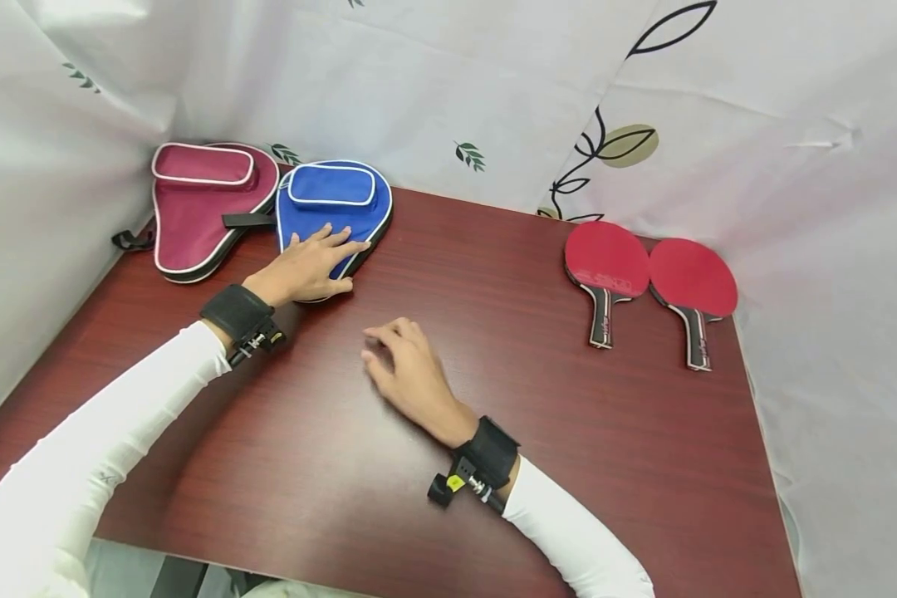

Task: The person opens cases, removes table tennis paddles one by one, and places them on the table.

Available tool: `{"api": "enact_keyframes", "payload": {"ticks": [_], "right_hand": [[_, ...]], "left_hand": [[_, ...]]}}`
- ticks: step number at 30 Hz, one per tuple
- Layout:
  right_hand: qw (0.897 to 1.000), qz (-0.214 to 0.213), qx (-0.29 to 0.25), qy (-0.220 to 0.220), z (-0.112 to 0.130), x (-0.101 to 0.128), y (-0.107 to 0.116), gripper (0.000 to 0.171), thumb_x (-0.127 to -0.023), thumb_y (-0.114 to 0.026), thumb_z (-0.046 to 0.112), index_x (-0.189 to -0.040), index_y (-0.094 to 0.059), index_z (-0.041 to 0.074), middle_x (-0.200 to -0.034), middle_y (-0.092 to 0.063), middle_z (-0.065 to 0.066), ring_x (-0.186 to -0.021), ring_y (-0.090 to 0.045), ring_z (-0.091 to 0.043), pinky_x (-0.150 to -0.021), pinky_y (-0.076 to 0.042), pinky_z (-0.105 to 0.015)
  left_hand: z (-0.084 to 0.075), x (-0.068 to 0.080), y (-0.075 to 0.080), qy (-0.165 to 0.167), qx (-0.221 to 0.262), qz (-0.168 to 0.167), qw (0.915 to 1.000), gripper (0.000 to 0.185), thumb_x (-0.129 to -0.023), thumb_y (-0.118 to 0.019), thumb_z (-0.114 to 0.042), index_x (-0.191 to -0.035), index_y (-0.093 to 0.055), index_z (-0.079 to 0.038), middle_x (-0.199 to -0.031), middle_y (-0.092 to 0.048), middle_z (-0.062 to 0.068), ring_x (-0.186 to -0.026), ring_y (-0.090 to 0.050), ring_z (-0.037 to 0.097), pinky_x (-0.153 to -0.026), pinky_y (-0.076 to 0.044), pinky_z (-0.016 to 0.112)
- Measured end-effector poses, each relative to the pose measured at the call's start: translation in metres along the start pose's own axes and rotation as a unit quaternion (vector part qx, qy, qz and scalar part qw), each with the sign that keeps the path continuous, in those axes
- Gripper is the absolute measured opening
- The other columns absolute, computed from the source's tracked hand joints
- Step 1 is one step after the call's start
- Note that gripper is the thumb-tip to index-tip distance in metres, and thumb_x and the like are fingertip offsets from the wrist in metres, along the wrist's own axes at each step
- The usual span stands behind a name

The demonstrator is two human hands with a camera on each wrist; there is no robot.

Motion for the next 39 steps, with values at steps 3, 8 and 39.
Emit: {"api": "enact_keyframes", "payload": {"ticks": [3, 8, 39], "right_hand": [[0.999, 0.022, -0.006, 0.023, 0.016, -0.003, -0.015, 0.033, -0.100, -0.066, 0.019, -0.129, -0.067, 0.004, -0.119, -0.064, -0.009, -0.108, -0.057, -0.022, -0.092, -0.048, -0.038], [0.998, 0.047, 0.003, 0.032, 0.025, -0.005, -0.030, 0.034, -0.101, -0.065, 0.022, -0.131, -0.065, 0.006, -0.125, -0.063, -0.005, -0.117, -0.055, -0.019, -0.100, -0.047, -0.037], [0.999, 0.046, 0.004, 0.003, 0.006, -0.002, -0.019, 0.036, -0.101, -0.065, 0.021, -0.134, -0.064, 0.006, -0.130, -0.062, -0.009, -0.120, -0.055, -0.022, -0.102, -0.046, -0.039]], "left_hand": [[-0.001, 0.000, 0.001, 0.000, -0.001, -0.001, 1.0000, 0.070, -0.091, -0.068, -0.037, -0.155, -0.042, -0.021, -0.163, -0.029, 0.020, -0.150, -0.020, 0.048, -0.105, -0.018, 0.082], [0.001, 0.001, 0.001, 0.000, -0.004, -0.001, 1.0000, 0.068, -0.093, -0.066, -0.039, -0.155, -0.042, -0.023, -0.163, -0.030, 0.018, -0.150, -0.021, 0.046, -0.106, -0.019, 0.081], [0.200, 0.047, 0.074, 0.210, 0.020, -0.132, 0.9684, 0.065, -0.101, -0.050, -0.043, -0.159, -0.031, -0.021, -0.166, -0.003, 0.026, -0.150, 0.000, 0.055, -0.101, -0.026, 0.082]]}}
Point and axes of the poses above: each hand's wrist, its own x-axis away from the middle knuckle, its own y-axis out of the back of the hand, z = x × y, the point moved 10 cm from there along -x, towards the middle knuckle
